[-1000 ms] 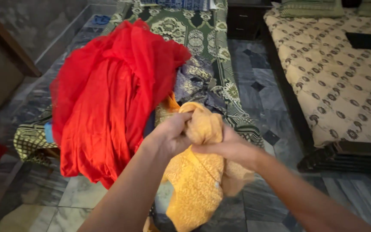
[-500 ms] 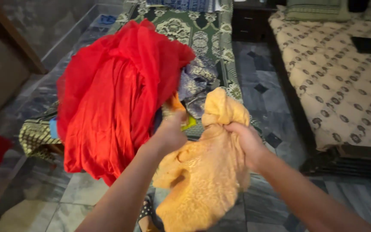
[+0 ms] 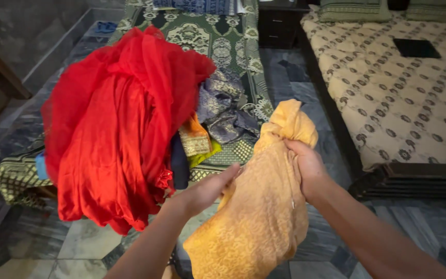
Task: Folding and packing various pieces of clothing into a suitcase.
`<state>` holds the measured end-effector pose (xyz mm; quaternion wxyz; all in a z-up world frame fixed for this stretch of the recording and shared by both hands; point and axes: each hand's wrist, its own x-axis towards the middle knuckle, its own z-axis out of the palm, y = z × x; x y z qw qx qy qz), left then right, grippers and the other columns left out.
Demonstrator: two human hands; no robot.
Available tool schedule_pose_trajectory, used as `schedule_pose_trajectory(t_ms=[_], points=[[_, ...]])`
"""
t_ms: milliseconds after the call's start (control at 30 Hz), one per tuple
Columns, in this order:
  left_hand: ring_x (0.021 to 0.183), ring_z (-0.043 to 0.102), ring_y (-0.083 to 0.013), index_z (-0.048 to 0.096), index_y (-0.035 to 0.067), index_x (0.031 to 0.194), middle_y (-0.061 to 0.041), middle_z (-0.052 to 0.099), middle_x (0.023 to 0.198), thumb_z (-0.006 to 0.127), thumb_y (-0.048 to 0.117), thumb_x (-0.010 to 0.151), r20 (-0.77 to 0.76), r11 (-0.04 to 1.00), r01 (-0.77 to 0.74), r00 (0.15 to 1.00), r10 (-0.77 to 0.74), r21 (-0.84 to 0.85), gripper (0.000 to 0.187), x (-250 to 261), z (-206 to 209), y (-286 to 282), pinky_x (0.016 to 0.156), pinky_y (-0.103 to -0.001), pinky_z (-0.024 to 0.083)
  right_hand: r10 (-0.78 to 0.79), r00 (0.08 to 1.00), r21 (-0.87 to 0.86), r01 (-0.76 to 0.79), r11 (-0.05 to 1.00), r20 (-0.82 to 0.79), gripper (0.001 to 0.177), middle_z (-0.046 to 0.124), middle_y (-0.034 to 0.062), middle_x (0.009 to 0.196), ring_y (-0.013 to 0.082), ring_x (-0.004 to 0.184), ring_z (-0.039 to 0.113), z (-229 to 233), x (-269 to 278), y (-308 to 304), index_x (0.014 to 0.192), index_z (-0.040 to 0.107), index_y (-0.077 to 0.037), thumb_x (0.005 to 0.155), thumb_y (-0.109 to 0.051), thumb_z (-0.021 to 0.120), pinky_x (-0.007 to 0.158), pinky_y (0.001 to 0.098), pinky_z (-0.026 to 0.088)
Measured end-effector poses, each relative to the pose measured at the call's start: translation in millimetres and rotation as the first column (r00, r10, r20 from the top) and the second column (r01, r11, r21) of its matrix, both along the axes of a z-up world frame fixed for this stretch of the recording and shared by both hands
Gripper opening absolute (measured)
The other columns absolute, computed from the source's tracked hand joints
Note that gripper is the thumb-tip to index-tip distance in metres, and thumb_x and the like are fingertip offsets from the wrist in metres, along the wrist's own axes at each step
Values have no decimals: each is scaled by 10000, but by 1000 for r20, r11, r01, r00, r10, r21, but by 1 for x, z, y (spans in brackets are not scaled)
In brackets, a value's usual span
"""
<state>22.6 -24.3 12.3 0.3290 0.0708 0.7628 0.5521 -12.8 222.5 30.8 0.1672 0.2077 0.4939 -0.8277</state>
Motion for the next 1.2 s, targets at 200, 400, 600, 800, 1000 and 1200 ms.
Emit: schedule_pose_trajectory(t_ms=[200,400,600,800,1000,1200], points=[[1369,504,-185,507,166,1498,-47,554,1503,524,775,796,111,984,-179,978,179,-4,930,25,27,-29,1149,-396,348,-16,1000,38,16,999,-1,404,736,117,1166,285,1027,719,23,-10,-40,1273,635,-72,970,-323,544,934,477,567],[1079,706,-216,613,61,1251,-110,734,1174,900,516,625,-151,931,-314,945,288,-186,825,47,20,-78,916,-365,546,118,993,-4,-118,993,-2,380,740,114,1157,280,1028,717,16,-30,-98,1254,640,-90,972,-325,543,909,467,577],[872,728,-210,698,62,1048,-126,763,915,815,400,745,-383,771,-614,762,523,-169,469,64,-20,-148,769,-391,565,184,975,12,-183,983,-124,281,730,86,1136,261,1020,717,18,-38,-167,1202,660,-76,961,-216,633,870,471,594],[891,733,-301,705,69,990,-173,743,910,762,386,814,-447,552,-784,617,648,-282,367,105,-2,-213,787,-428,550,365,913,26,-366,930,-180,312,739,60,1121,245,1008,728,28,-27,-253,1207,674,-104,906,-186,699,870,466,600],[966,714,-337,718,98,1035,-164,752,973,710,347,845,-428,367,-877,473,770,-309,314,164,12,-282,835,-437,541,510,842,61,-507,860,-179,352,752,91,1135,252,1015,733,37,0,-349,1208,675,-52,886,-183,733,875,440,605],[991,732,-308,737,123,1095,-158,773,1014,684,299,856,-435,191,-946,293,851,-263,302,226,17,-365,868,-415,549,642,732,47,-650,758,-229,368,752,86,1142,241,1027,730,41,38,-454,1205,676,-51,873,-198,737,903,420,590]])
